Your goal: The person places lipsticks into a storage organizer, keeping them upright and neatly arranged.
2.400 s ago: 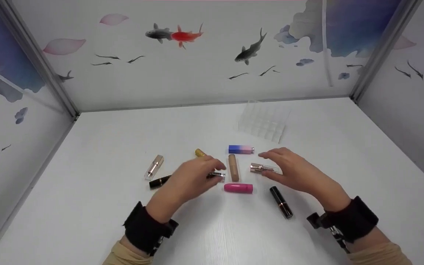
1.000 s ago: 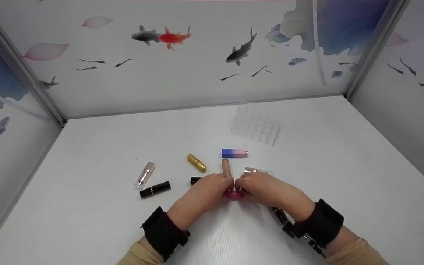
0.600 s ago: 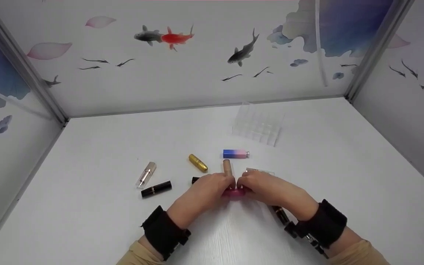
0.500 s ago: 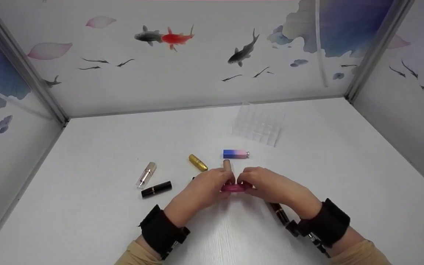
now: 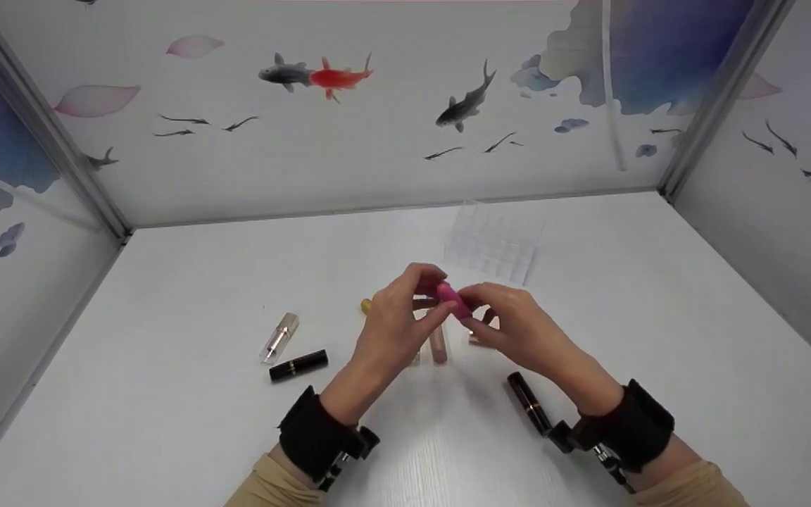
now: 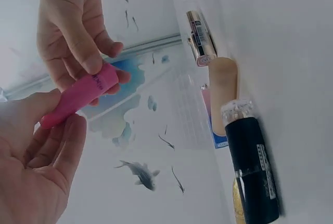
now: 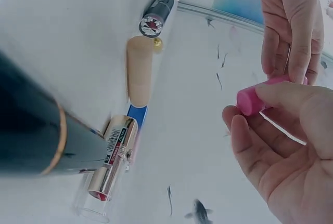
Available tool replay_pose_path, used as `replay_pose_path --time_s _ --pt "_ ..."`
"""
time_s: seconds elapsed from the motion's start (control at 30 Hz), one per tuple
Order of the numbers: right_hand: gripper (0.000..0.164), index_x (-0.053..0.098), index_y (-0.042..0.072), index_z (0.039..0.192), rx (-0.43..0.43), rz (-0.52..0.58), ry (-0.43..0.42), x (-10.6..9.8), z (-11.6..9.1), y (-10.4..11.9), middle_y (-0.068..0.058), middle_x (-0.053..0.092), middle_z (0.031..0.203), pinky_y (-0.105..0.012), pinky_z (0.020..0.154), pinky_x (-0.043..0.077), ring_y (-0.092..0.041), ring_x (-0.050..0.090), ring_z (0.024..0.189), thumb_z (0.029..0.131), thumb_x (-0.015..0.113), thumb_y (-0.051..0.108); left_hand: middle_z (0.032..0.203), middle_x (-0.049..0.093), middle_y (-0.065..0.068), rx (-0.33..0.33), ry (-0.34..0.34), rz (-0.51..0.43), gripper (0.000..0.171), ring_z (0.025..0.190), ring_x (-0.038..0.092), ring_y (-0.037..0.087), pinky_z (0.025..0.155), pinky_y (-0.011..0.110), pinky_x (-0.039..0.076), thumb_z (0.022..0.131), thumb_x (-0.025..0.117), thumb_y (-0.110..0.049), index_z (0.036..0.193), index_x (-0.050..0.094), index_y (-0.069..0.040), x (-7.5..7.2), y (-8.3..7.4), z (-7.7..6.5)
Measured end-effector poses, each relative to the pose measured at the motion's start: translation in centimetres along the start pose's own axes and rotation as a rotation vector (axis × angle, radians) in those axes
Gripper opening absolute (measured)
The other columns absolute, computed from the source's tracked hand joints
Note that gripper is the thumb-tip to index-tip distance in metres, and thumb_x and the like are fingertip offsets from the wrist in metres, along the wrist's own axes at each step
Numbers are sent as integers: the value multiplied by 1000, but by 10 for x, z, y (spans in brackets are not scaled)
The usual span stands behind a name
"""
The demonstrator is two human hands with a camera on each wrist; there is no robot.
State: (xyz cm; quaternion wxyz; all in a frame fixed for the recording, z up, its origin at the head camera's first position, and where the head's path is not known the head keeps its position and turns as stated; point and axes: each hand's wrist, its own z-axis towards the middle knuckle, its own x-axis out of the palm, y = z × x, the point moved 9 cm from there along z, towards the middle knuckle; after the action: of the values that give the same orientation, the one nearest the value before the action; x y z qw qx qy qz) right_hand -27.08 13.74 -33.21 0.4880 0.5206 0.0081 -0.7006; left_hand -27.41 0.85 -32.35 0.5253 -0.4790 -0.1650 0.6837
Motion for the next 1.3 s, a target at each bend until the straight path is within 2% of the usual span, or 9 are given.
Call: replay_pose_path --time_s 0.2,0.33,0.53,0.7,0.87,1.0,1.1,1.23,1.3 --pt "30 66 7 119 55 3 -113 -19 3 -6 -3 76 106 -27 76 59 -14 71 94 90 72 5 112 70 3 17 -90 -99 31 105 68 12 85 18 58 92 71 -20 120 60 -11 11 -7 15" --pt "32 66 8 121 85 -12 -190 -35 4 -10 -1 76 107 -30 81 60 -13 72 97 90 72 6 113 70 2 38 -134 -112 30 107 67 11 86 17 57 94 67 -25 121 63 -11 19 -12 25" --pt "35 65 6 123 114 -16 -289 -56 6 -15 -5 73 113 -33 85 61 -17 73 99 89 73 5 116 66 0 41 -168 -121 28 107 63 10 85 18 57 97 63 -29 121 66 -16 31 -14 37" --pt "40 61 5 127 150 -53 -321 -66 6 -24 -9 70 116 -34 84 61 -22 72 103 89 73 4 119 66 0 36 -181 -142 27 108 64 8 87 18 57 100 60 -25 125 67 -18 41 -15 47" --pt "42 59 6 129 188 -113 -347 -79 7 -36 -12 71 115 -40 83 61 -26 72 104 89 71 1 127 67 2 24 -126 -105 32 116 65 11 88 15 55 104 53 -21 134 62 -16 55 -15 55" --pt "37 63 6 125 198 -157 -367 -86 8 -46 -14 74 110 -43 83 61 -28 72 101 89 70 -1 135 64 3 8 -49 -42 37 120 65 13 90 17 55 106 49 -19 142 55 -16 68 -12 58" --pt "33 66 5 121 205 -170 -381 -90 9 -54 -15 76 105 -43 83 61 -28 73 97 89 71 -1 139 63 4 15 -16 -18 39 123 63 15 92 19 55 106 47 -16 145 53 -17 76 -10 62" --pt "31 68 3 119 222 -180 -398 -93 9 -68 -16 76 105 -45 84 61 -30 73 97 88 70 -2 144 60 4 16 22 -23 43 130 59 15 103 21 51 106 44 -9 147 50 -15 87 -6 67" --pt "30 69 2 118 231 -186 -411 -93 8 -76 -17 75 107 -46 84 60 -31 73 98 88 70 -4 147 57 4 -9 55 -35 46 133 57 14 109 23 46 105 42 -5 149 48 -15 95 -3 70"
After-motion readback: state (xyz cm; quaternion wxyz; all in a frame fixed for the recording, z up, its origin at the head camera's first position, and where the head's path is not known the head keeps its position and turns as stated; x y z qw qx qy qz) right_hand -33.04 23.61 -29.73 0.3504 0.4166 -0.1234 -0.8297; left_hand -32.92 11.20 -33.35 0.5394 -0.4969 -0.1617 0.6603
